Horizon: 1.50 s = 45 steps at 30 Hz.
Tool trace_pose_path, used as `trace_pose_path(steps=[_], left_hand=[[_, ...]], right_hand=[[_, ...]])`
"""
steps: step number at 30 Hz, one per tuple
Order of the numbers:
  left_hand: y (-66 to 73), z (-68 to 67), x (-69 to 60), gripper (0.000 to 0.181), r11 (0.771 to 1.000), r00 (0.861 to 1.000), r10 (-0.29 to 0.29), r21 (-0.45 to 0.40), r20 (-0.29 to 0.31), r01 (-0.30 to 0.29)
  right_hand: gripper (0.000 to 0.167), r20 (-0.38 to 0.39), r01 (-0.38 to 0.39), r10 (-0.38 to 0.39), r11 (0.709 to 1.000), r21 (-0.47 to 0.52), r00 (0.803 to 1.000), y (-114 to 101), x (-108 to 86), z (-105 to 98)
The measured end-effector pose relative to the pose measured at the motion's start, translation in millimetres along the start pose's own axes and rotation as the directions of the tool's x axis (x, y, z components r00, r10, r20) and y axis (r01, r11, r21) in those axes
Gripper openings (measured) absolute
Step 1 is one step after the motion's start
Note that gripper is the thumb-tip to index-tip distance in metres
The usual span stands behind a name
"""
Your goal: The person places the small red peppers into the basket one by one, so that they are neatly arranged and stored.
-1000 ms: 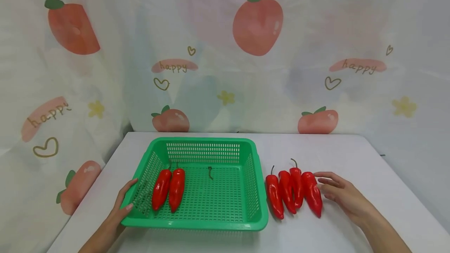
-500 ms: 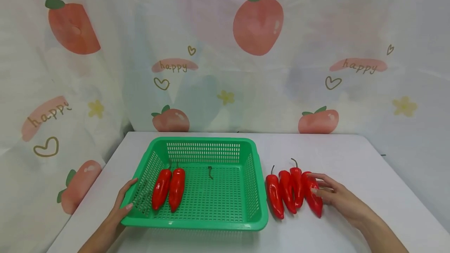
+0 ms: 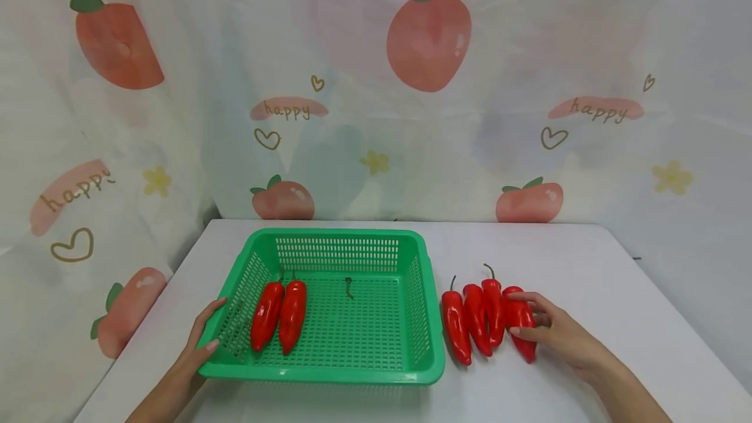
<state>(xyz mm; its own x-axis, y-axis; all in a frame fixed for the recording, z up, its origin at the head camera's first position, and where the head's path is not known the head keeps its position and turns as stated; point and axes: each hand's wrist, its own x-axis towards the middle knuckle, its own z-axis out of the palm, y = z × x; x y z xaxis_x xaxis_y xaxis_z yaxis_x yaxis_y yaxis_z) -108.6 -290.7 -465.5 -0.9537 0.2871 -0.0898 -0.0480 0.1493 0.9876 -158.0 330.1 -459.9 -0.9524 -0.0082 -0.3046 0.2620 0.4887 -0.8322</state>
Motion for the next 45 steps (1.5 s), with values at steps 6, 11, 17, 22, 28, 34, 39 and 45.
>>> trace_pose_path(steps=[6, 11, 17, 22, 28, 34, 39, 45], left_hand=[[-3.0, 0.6, 1.9, 0.059, 1.000, 1.000, 0.029, 0.000, 0.000, -0.029], [-2.9, 2.5, 2.0, 0.059, 1.000, 1.000, 0.023, -0.004, 0.000, -0.023], [-2.1, 3.4, 1.1, 0.059, 0.999, 0.999, 0.032, -0.007, 0.003, -0.032], [-1.1, 3.6, 2.5, 0.059, 1.000, 1.000, 0.006, 0.011, -0.018, -0.006], [0.4, 3.1, 2.7, 0.058, 1.000, 0.999, -0.004, 0.025, -0.033, 0.005], [1.6, 2.7, 3.9, 0.059, 1.000, 0.999, -0.005, 0.014, -0.032, 0.006], [1.2, 2.4, 4.3, 0.058, 1.000, 0.999, -0.004, 0.021, -0.032, 0.005], [1.4, 1.8, 4.4, 0.058, 1.000, 1.000, -0.008, 0.027, -0.026, 0.009]], right_hand=[[0.079, -0.010, 0.009, -0.009, 1.000, 0.005, 1.000, -0.3, 0.4, -1.0], [0.079, -0.032, 0.007, -0.007, 1.000, 0.002, 0.999, 0.5, 0.5, -4.7], [0.078, -0.049, -0.010, 0.013, 0.998, 0.061, 0.999, 2.5, 0.7, -8.0], [0.081, -0.048, -0.003, 0.005, 1.000, 0.030, 0.999, 5.6, 0.6, -8.9], [0.084, -0.018, 0.034, -0.035, 0.995, -0.089, 0.999, 5.2, 1.2, -7.0], [0.081, 0.002, 0.057, -0.058, 0.989, -0.135, 0.998, 2.3, -4.8, -4.1], [0.079, 0.020, 0.061, -0.058, 0.984, -0.166, 0.998, 1.1, -8.0, -3.6], [0.079, -0.007, 0.053, -0.055, 0.986, -0.158, 0.998, 1.7, -5.2, -5.3]])
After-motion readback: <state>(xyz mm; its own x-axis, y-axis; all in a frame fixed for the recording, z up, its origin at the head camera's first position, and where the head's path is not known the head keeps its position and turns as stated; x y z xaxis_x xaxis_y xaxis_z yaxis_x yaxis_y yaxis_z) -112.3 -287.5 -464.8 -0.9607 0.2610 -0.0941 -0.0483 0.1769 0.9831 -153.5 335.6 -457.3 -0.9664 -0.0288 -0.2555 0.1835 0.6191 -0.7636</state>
